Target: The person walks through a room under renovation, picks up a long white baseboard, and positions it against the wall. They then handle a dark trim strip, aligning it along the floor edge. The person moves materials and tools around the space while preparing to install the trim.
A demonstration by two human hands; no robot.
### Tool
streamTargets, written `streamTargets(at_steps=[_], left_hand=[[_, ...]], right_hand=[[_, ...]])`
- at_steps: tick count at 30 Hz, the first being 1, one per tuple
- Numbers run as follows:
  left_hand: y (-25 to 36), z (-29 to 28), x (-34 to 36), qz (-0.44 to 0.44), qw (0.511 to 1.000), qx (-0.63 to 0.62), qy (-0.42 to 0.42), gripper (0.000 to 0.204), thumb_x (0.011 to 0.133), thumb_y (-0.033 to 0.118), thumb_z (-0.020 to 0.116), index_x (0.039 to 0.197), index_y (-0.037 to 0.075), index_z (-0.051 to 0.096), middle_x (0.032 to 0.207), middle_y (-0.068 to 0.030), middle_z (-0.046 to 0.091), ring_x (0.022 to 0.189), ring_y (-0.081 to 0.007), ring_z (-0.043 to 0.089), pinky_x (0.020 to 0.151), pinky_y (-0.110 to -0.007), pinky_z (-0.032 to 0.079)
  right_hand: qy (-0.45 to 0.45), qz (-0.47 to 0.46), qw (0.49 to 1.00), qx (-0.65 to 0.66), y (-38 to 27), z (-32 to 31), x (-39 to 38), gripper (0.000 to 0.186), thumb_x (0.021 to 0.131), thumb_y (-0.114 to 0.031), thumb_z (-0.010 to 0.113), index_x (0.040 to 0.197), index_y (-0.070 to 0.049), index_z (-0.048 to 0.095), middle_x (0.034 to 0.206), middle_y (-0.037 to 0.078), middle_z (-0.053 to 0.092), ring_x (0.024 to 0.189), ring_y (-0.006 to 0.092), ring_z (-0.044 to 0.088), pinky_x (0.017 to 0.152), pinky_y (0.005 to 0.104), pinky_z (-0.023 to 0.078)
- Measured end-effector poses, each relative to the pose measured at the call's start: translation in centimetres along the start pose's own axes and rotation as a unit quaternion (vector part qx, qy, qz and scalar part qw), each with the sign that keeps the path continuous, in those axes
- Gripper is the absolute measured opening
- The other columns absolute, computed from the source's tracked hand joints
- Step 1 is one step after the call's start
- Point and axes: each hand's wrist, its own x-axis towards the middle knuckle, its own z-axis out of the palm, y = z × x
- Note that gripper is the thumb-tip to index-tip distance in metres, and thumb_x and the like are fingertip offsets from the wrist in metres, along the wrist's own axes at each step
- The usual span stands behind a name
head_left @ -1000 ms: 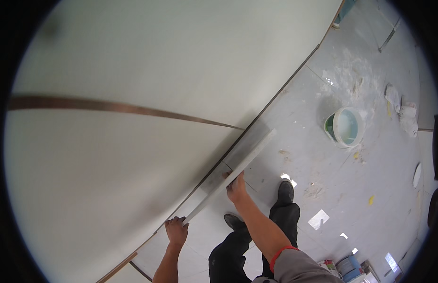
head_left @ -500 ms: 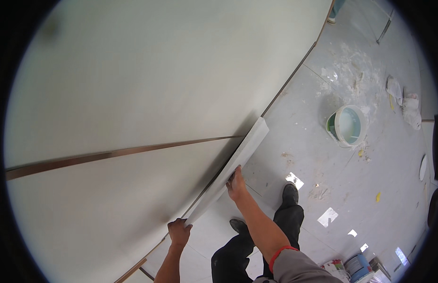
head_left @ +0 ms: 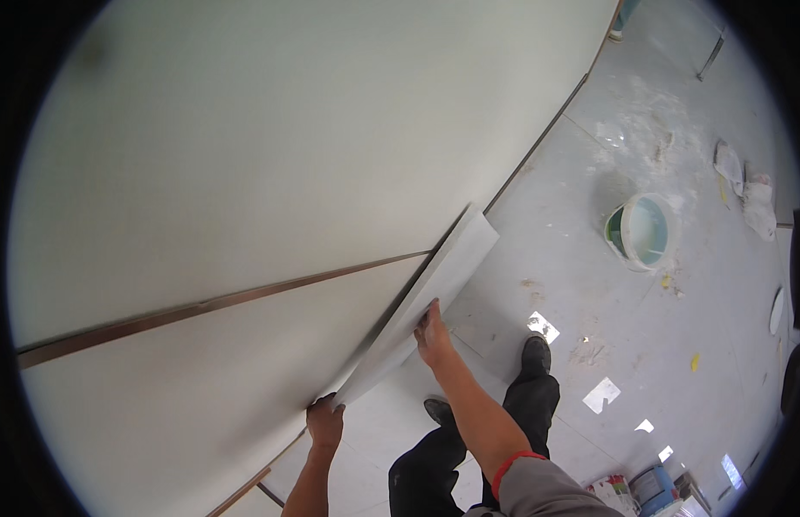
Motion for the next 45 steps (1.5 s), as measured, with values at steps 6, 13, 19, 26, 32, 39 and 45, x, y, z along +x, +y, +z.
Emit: streamTargets(at_steps=[6,13,19,26,32,39,45], left_hand=[[1.9,-3.6,-1.8,0.073,0.994,0.086,-0.005,0.056,0.076,0.015,0.077,0.125,-0.002,0.056,0.115,-0.019,0.064,0.105,-0.0365,0.06,0.096,-0.045,0.045],[2.3,-4.6,-5.7,-0.019,0.999,-0.044,0.003,0.045,0.077,0.022,0.077,0.115,0.002,0.064,0.108,-0.0158,0.067,0.1,-0.031,0.064,0.088,-0.042,0.048],[2.3,-3.3,-2.4,-0.192,0.963,-0.183,-0.056,0.035,0.082,0.025,0.075,0.106,0.001,0.07,0.1,-0.0164,0.072,0.094,-0.0271,0.07,0.085,-0.036,0.052],[1.1,-4.0,-2.1,-0.125,0.969,-0.215,-0.008,0.042,0.082,0.021,0.076,0.116,0.0,0.066,0.112,-0.0178,0.069,0.105,-0.0292,0.066,0.093,-0.037,0.05],[1.5,-4.5,-2.6,-0.083,0.977,-0.196,-0.027,0.044,0.081,0.02,0.076,0.118,0.0,0.065,0.113,-0.0183,0.069,0.107,-0.0306,0.065,0.094,-0.037,0.049],[2.5,-4.0,-7.6,-0.066,0.974,-0.19,-0.107,0.044,0.081,0.025,0.077,0.115,0.0,0.067,0.112,-0.0189,0.069,0.108,-0.0326,0.065,0.094,-0.038,0.05],[2.4,-4.4,-12.7,-0.111,0.957,-0.223,-0.145,0.042,0.08,0.027,0.077,0.112,0.001,0.068,0.11,-0.0179,0.07,0.106,-0.0321,0.066,0.093,-0.038,0.051]], right_hand=[[0.002,0.025,1.0,-0.004,-0.5,1.0,-1.0,0.079,0.1,-0.062,0.03,0.155,-0.007,0.014,0.16,0.008,0.019,0.147,0.0243,0.017,0.12,0.0402,0.008],[-0.009,0.007,1.0,0.024,-1.3,2.5,-2.3,0.08,0.099,-0.063,0.033,0.154,-0.007,0.017,0.159,0.007,0.023,0.146,0.0238,0.02,0.12,0.0395,0.01],[0.046,0.019,0.998,0.036,-2.2,2.6,-1.8,0.076,0.098,-0.063,0.038,0.149,-0.008,0.033,0.15,0.005,0.039,0.135,0.0219,0.035,0.116,0.0381,0.02],[0.057,0.019,0.998,0.007,-3.2,4.1,-2.8,0.075,0.097,-0.066,0.037,0.147,-0.01,0.036,0.147,0.004,0.042,0.13,0.0206,0.039,0.113,0.0374,0.023],[0.053,0.034,0.998,-0.01,-3.7,4.4,-3.0,0.082,0.097,-0.067,0.034,0.151,-0.006,0.026,0.154,0.006,0.033,0.14,0.0228,0.03,0.117,0.0404,0.016],[0.013,0.047,0.998,-0.044,-5.0,5.8,-4.7,0.081,0.1,-0.063,0.026,0.155,-0.005,0.011,0.161,0.009,0.018,0.148,0.025,0.016,0.12,0.0442,0.007],[0.004,0.039,0.996,-0.086,-5.9,6.8,-6.0,0.08,0.102,-0.06,0.026,0.155,-0.004,0.004,0.162,0.011,0.01,0.15,0.0263,0.01,0.12,0.0477,0.009]])
